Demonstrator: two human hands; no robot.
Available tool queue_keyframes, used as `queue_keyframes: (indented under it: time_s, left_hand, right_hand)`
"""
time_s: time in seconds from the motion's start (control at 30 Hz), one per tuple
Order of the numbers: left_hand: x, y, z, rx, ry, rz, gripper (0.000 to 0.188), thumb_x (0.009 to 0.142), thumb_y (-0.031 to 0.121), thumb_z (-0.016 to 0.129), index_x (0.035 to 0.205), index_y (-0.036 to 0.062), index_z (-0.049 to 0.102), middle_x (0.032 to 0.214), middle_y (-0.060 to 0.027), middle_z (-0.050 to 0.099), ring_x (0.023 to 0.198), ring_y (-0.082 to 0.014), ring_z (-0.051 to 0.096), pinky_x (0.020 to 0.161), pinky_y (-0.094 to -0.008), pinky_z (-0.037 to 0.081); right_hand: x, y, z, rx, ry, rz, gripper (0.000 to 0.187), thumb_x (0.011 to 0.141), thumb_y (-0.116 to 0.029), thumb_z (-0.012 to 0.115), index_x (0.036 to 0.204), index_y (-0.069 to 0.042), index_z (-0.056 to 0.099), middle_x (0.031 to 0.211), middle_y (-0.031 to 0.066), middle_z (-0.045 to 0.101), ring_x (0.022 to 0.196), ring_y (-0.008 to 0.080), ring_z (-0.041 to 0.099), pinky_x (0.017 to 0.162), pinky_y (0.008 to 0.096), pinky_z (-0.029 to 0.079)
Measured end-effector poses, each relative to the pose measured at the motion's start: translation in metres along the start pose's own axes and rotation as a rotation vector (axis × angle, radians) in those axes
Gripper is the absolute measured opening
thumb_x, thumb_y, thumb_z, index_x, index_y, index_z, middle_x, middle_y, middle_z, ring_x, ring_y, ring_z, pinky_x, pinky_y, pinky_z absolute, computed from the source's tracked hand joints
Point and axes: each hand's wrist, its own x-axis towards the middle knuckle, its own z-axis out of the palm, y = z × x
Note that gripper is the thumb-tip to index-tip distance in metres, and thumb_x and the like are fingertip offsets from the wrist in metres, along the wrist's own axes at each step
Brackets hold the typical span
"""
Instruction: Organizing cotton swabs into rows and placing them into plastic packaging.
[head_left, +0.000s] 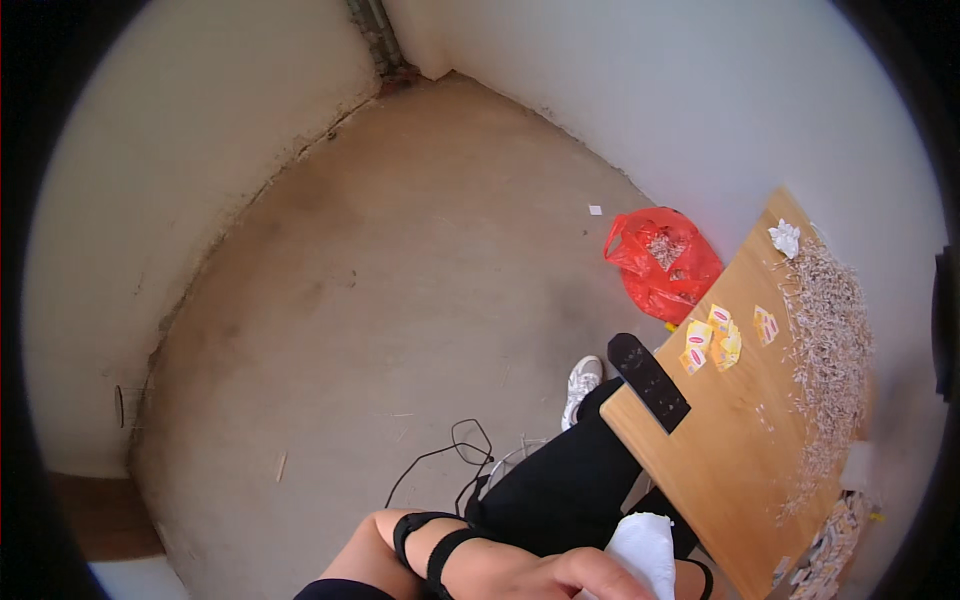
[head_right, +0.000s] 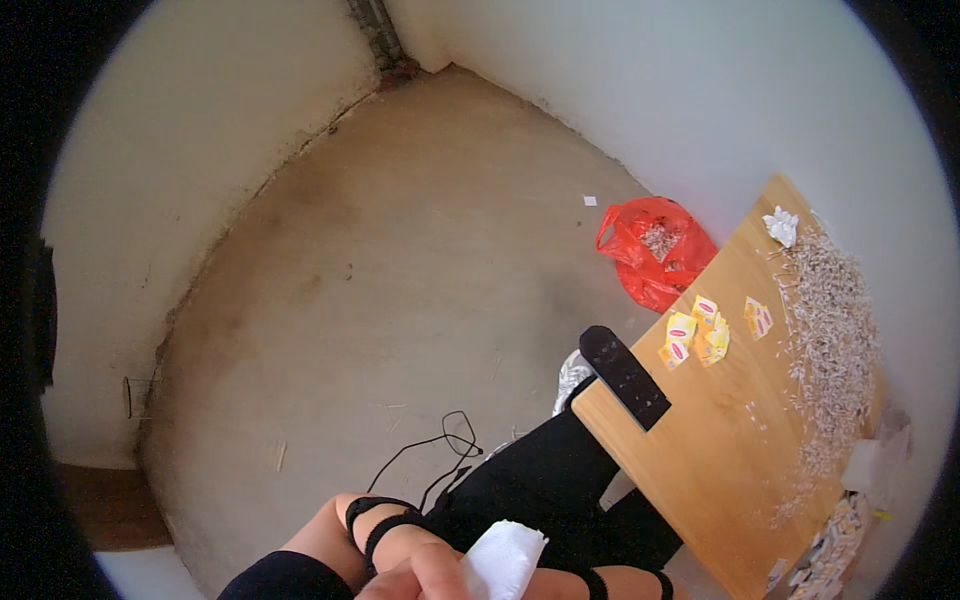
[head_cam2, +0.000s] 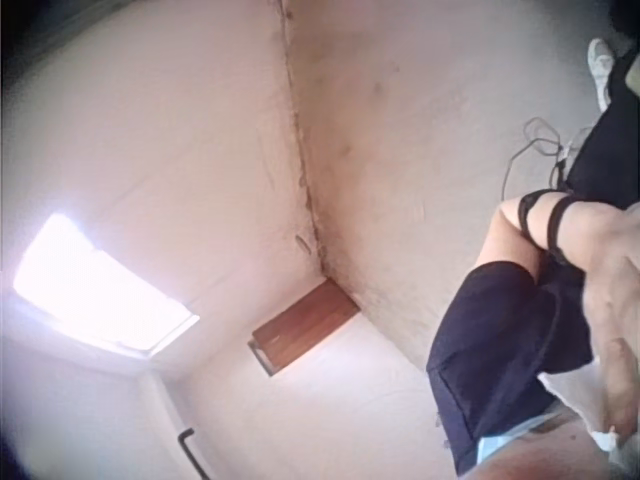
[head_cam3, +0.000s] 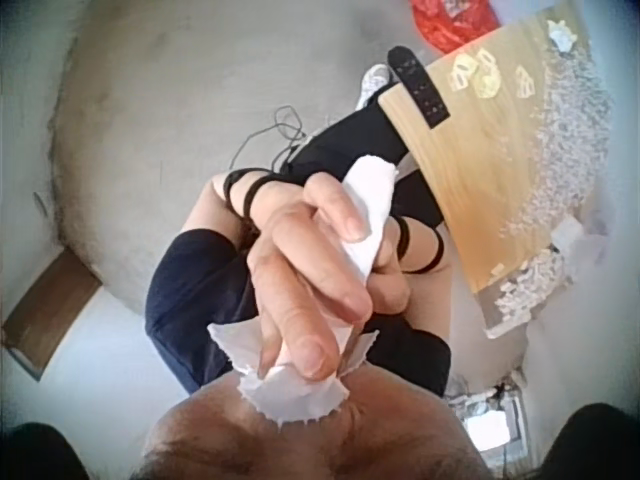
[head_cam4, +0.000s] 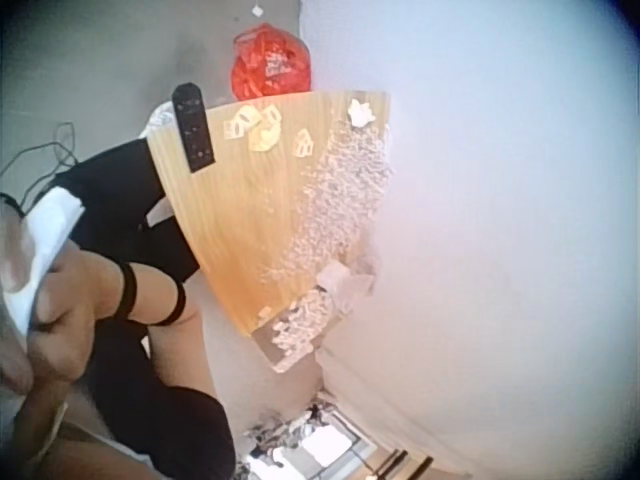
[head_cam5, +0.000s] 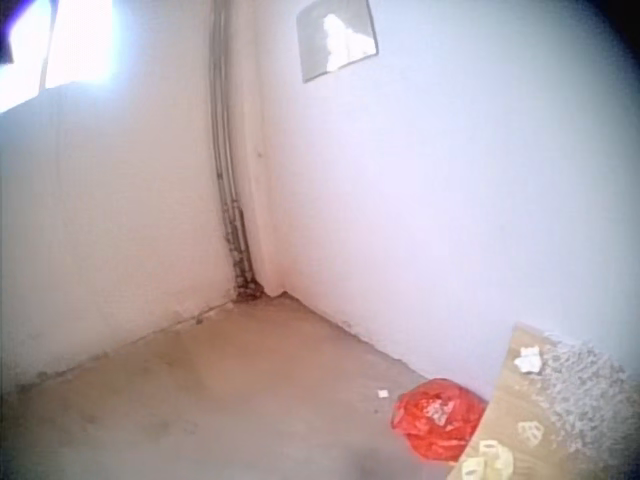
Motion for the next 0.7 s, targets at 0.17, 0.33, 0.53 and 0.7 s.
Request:
queue_keyframes:
  time_s: [0.17,0.33,0.53,0.7]
  left_hand:
    - [-0.01,-0.014,0.001,-0.061,0.039,0.293,0.055,0.077,-0.006,0.07,0.121,0.0274,0.064,0.115,0.013,0.063,0.088,-0.0106,0.06,0.087,-0.038,0.04]
    - [-0.018,0.001,0.019,0.144,0.044,0.163,0.044,0.076,-0.004,0.072,0.11,0.0242,0.069,0.11,0.011,0.063,0.083,-0.01,0.058,0.083,-0.0366,0.04]
    - [-0.021,0.014,0.01,0.106,0.023,-0.03,0.043,0.076,-0.006,0.072,0.107,0.0237,0.068,0.1,0.0104,0.062,0.083,-0.0101,0.058,0.083,-0.0344,0.039]
    - [-0.001,-0.013,0.056,0.141,0.226,0.288,0.041,0.076,-0.007,0.07,0.102,0.0245,0.067,0.091,0.0107,0.06,0.084,-0.0112,0.057,0.084,-0.0335,0.038]
  right_hand:
    - [-0.003,-0.007,-0.005,-0.142,0.001,-0.032,0.038,0.086,-0.01,0.054,0.123,0.0,0.049,0.107,0.0142,0.056,0.12,0.0393,0.049,0.094,0.0554,0.045]
    - [-0.005,-0.042,-0.033,-0.42,0.024,-0.096,0.038,0.086,-0.01,0.053,0.122,0.0,0.049,0.106,0.0143,0.056,0.12,0.0394,0.049,0.095,0.0548,0.045]
    - [-0.003,-0.067,-0.056,-0.667,0.022,-0.135,0.037,0.087,-0.011,0.053,0.122,0.0,0.05,0.106,0.0145,0.056,0.12,0.0396,0.049,0.095,0.054,0.045]
    - [-0.022,-0.063,-0.05,-0.742,0.043,-0.06,0.037,0.087,-0.011,0.053,0.122,0.0,0.05,0.105,0.0146,0.056,0.119,0.0397,0.049,0.095,0.0533,0.045]
